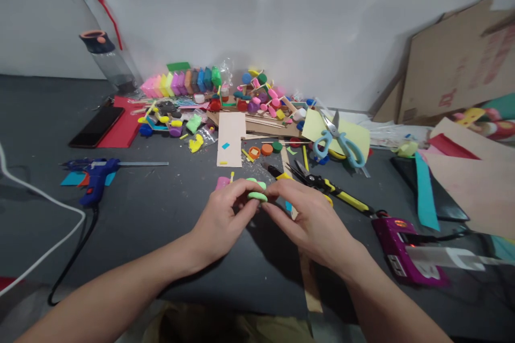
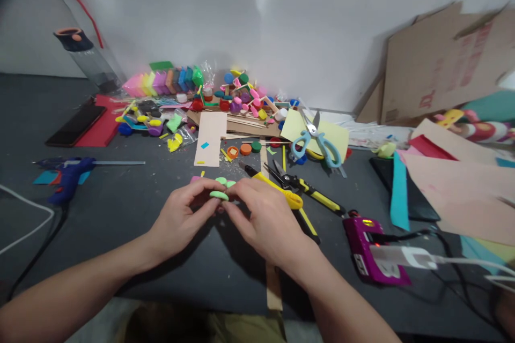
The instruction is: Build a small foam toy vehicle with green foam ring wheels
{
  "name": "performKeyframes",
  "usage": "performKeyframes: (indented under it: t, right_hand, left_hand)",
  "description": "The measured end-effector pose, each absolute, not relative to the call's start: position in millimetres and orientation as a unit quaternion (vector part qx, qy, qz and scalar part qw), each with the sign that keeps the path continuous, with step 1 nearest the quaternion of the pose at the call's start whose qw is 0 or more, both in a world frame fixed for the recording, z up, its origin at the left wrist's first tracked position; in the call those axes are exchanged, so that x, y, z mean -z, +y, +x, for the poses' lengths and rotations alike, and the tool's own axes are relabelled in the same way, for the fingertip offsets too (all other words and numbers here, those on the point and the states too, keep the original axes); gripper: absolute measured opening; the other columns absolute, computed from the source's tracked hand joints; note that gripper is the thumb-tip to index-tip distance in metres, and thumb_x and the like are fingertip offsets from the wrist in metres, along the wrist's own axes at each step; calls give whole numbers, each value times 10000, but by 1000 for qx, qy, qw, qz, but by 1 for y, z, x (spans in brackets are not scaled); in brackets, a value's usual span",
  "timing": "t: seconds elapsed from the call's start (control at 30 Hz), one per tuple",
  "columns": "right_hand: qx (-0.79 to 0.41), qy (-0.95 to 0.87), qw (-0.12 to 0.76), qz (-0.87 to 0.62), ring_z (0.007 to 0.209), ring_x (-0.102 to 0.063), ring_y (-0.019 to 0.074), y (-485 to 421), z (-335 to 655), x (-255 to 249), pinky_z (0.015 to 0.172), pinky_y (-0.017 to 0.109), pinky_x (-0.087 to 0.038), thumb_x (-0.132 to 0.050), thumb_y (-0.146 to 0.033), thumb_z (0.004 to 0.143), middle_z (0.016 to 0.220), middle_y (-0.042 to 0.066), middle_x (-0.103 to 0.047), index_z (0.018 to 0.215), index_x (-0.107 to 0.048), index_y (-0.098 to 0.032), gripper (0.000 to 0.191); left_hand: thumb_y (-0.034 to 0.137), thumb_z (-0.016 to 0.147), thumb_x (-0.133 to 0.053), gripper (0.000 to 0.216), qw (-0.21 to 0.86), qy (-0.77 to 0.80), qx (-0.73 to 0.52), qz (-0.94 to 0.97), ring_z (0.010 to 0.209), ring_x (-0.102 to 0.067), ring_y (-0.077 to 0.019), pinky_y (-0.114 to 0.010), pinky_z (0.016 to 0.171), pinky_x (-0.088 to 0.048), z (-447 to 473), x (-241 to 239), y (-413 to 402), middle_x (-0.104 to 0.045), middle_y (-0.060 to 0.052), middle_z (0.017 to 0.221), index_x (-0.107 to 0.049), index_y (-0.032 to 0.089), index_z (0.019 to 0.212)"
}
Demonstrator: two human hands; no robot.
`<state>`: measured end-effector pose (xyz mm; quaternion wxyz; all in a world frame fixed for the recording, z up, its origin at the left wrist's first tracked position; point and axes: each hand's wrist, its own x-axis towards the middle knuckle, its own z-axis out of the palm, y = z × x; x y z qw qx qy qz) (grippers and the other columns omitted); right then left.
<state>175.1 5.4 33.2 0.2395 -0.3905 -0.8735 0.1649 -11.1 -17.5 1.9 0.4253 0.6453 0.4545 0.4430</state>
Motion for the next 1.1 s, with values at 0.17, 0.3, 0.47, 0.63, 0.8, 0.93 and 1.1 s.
performKeyframes:
  t: [0.17,0.3,0.47,0.63,0.8,0.93,1.1]
  right_hand:
    - [-153,-875,243,-390,811,-656,196,6,175,-32,707,289,-484,-562,-191,964,881,56,-715,927,-624,-198,73]
    - [-149,-878,247,-382,819,-661,197,6,175,-33,712,289,-486,-571,-213,970,901,56,-723,944,-627,-202,63]
    - [-144,-882,245,-375,802,-657,194,4,175,-32,699,286,-484,-552,-212,982,885,56,-717,944,-629,-200,87]
    - [-137,-879,247,-383,807,-656,203,6,175,-32,708,301,-490,-571,-220,970,888,58,-716,955,-630,-196,65]
    - [-140,-881,240,-384,823,-654,207,7,175,-32,714,308,-500,-557,-177,958,894,66,-708,940,-624,-186,69]
    - [-133,-879,248,-384,812,-649,206,6,175,-32,703,309,-496,-547,-173,957,879,61,-704,942,-619,-188,75]
    - [-121,-884,240,-381,808,-647,205,5,175,-32,707,315,-500,-534,-168,958,877,65,-709,949,-622,-187,90]
  left_hand:
    - [142,919,-590,132,438,448,-438,644,824,-674,-116,-219,771,-507,-12,-1,-18,-725,3,944,-671,186,1013]
    - [132,914,-602,125,401,456,-435,665,812,-670,-104,-200,761,-495,-13,-3,-17,-738,16,908,-694,190,976]
    - [181,921,-603,106,476,449,-450,608,777,-708,-106,-201,743,-540,-12,-4,-17,-738,10,883,-701,183,961]
    - [201,911,-610,102,508,444,-472,567,826,-722,-120,-219,780,-559,-10,-2,-18,-733,0,941,-683,190,982]
    - [167,913,-597,131,440,459,-437,636,854,-683,-132,-237,794,-517,-11,-2,-18,-733,-8,957,-675,188,1017]
    - [152,921,-582,138,385,465,-421,677,844,-660,-135,-243,788,-486,-13,-5,-19,-740,-7,949,-677,189,1012]
    - [158,923,-583,137,347,479,-394,704,782,-637,-145,-255,731,-466,-14,-6,-18,-739,-10,917,-688,194,1003]
